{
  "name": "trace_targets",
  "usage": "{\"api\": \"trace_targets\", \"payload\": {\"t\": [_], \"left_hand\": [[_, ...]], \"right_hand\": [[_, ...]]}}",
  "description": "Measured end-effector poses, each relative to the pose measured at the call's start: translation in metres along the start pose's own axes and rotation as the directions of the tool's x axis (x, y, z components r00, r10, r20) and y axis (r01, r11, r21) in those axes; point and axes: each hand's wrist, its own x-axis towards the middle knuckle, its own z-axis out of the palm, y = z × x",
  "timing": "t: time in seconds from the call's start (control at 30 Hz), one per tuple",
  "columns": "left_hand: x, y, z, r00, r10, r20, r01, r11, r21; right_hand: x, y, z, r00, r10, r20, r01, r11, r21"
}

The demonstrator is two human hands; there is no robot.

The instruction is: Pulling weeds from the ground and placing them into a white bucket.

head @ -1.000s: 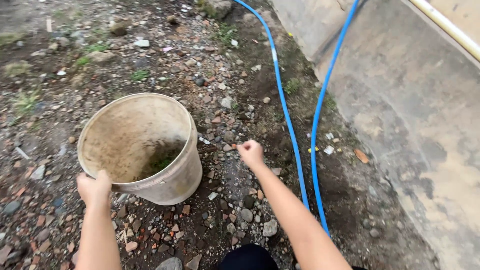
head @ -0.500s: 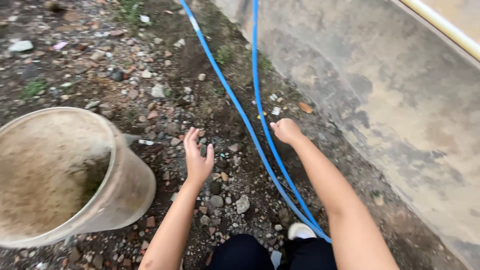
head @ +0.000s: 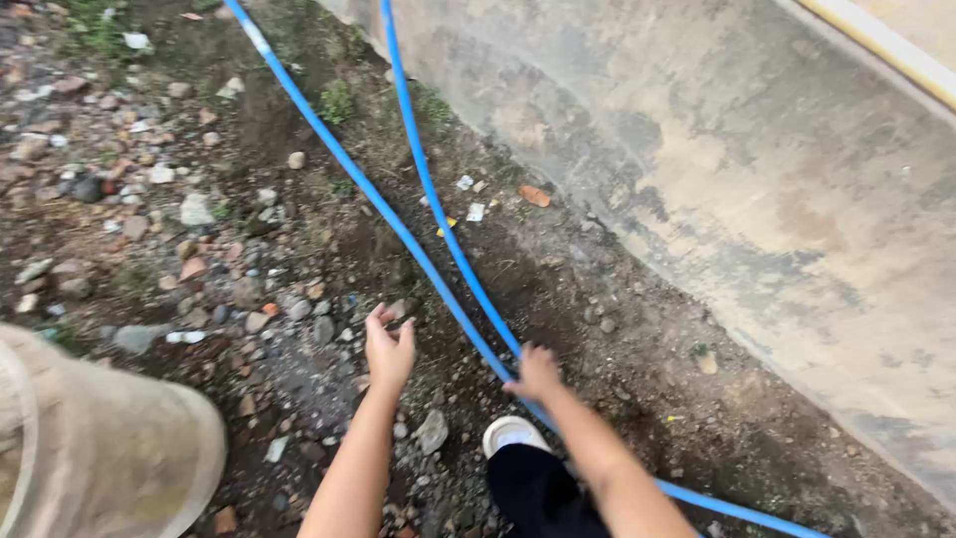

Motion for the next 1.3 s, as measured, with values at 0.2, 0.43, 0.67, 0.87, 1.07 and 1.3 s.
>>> {"api": "trace_targets", "payload": {"t": [0.2,0.43,0.67,0.87,1.07,1.3], "left_hand": [[-0.012,-0.051,0.055,0.998,0.019,-0.054,-0.019,1.000,-0.001],[-0.014,-0.036,0.065,0.993,-0.112,0.046,0.118,0.979,-0.167],[0.000,-0.054,0.075,0.991,-0.134,0.019,0.134,0.964,-0.231],[-0.001,-0.034,0.063,0.992,-0.080,0.098,0.093,0.987,-0.130],[0.008,-0.036,0.057,0.989,-0.072,0.129,0.064,0.996,0.065],[0.031,0.004,0.108,0.959,-0.057,0.278,0.008,0.985,0.174]], "right_hand": [[0.002,-0.012,0.036,0.991,0.026,-0.128,-0.025,1.000,0.006],[0.022,0.011,0.048,0.991,-0.036,-0.126,0.047,0.995,0.089],[0.008,0.084,-0.081,0.952,0.149,-0.268,-0.041,0.929,0.369],[0.002,0.183,-0.236,0.801,0.390,-0.454,-0.098,0.834,0.543],[0.097,0.316,-0.192,0.694,0.225,-0.684,-0.094,0.970,0.223],[0.137,0.301,-0.104,0.589,0.070,-0.805,-0.031,0.997,0.064]]}}
